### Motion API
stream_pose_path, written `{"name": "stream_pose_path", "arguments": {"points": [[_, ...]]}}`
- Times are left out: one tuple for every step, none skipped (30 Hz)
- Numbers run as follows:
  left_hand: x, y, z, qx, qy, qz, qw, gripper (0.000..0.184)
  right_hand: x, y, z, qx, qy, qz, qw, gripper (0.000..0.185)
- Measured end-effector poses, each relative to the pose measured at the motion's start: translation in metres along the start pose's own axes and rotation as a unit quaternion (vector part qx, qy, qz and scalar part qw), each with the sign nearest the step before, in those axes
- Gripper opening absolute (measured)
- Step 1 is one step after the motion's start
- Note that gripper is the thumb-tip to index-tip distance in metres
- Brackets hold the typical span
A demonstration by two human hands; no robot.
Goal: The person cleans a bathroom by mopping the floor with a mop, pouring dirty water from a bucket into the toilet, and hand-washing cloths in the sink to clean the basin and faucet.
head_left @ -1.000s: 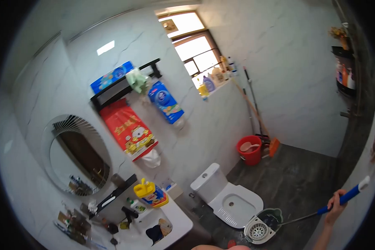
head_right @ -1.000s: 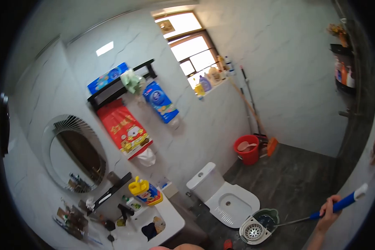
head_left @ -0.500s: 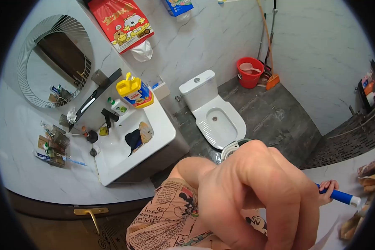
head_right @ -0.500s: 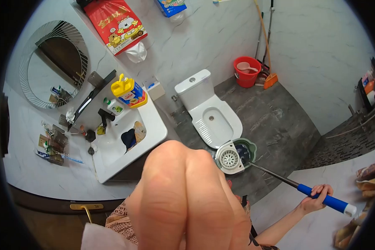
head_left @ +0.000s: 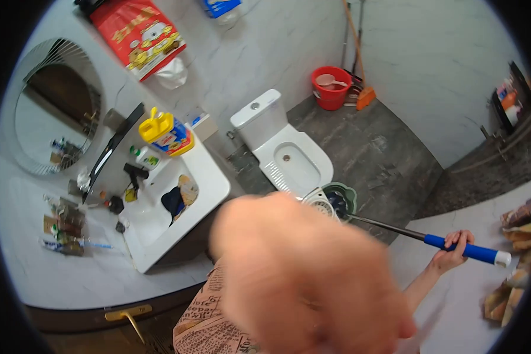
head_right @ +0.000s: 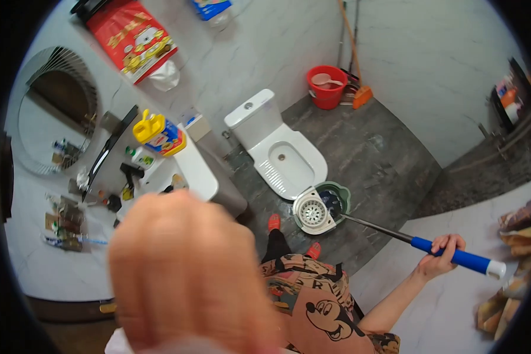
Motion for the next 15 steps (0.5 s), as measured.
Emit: {"name": "stream_pose_path", "arguments": {"points": [[0.003,0.003,-0.008,0.024,-0.04,0.018,0.999,0.007,0.0,-0.001,0.0,0.001,-0.003,-0.001,1.0,0.006],[0.007,0.005,-0.021,0.049,-0.081,0.037,0.995,0.008,0.0,-0.001,0.0,0.004,-0.004,-0.001,1.0,0.006],[0.011,0.007,-0.036,0.078,-0.121,0.055,0.988,0.009,0.0,0.0,0.001,0.0,-0.005,0.0,1.0,0.007],[0.012,0.008,-0.048,0.104,-0.152,0.071,0.98,0.009,0.0,0.0,0.001,-0.002,-0.006,-0.003,1.0,0.007],[0.013,0.008,-0.052,0.118,-0.166,0.078,0.976,0.009,0.0,0.0,0.001,-0.004,-0.007,-0.004,1.0,0.007],[0.013,0.008,-0.053,0.126,-0.178,0.081,0.973,0.009,0.001,0.0,0.001,-0.006,-0.007,-0.004,1.0,0.007],[0.013,0.007,-0.052,0.128,-0.182,0.084,0.971,0.009,0.001,0.001,0.001,-0.003,-0.009,-0.004,1.0,0.007],[0.012,0.007,-0.051,0.13,-0.188,0.085,0.97,0.009,0.002,0.003,0.003,-0.006,-0.01,-0.004,1.0,0.008],[0.011,0.006,-0.05,0.131,-0.193,0.083,0.969,0.009,0.003,0.004,0.003,-0.008,-0.01,-0.005,1.0,0.008],[0.01,0.005,-0.048,0.132,-0.199,0.083,0.968,0.01,0.002,0.005,0.004,-0.009,-0.009,-0.006,1.0,0.008],[0.008,0.004,-0.048,0.134,-0.203,0.083,0.967,0.01,0.002,0.007,0.005,-0.012,-0.009,-0.004,1.0,0.008],[0.009,0.004,-0.047,0.134,-0.207,0.085,0.965,0.01,0.002,0.007,0.004,-0.012,-0.008,0.0,1.0,0.007],[0.008,0.003,-0.046,0.134,-0.212,0.085,0.964,0.01,0.002,0.006,0.004,-0.012,-0.006,0.005,1.0,0.007],[0.008,0.003,-0.044,0.134,-0.216,0.085,0.963,0.01,0.001,0.004,0.004,-0.014,-0.004,0.009,1.0,0.008],[0.007,0.002,-0.044,0.132,-0.218,0.085,0.963,0.01,0.001,0.003,0.004,-0.016,-0.005,0.006,1.0,0.008]]}}
Point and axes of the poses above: each hand's wrist, its own x-axis towards the middle knuckle, its own y-axis out of the palm, z = x × y, the point moved 3 cm from there along x, towards the middle knuckle, and after that the axes turned 15 degrees about z, right-handed, at the moved point
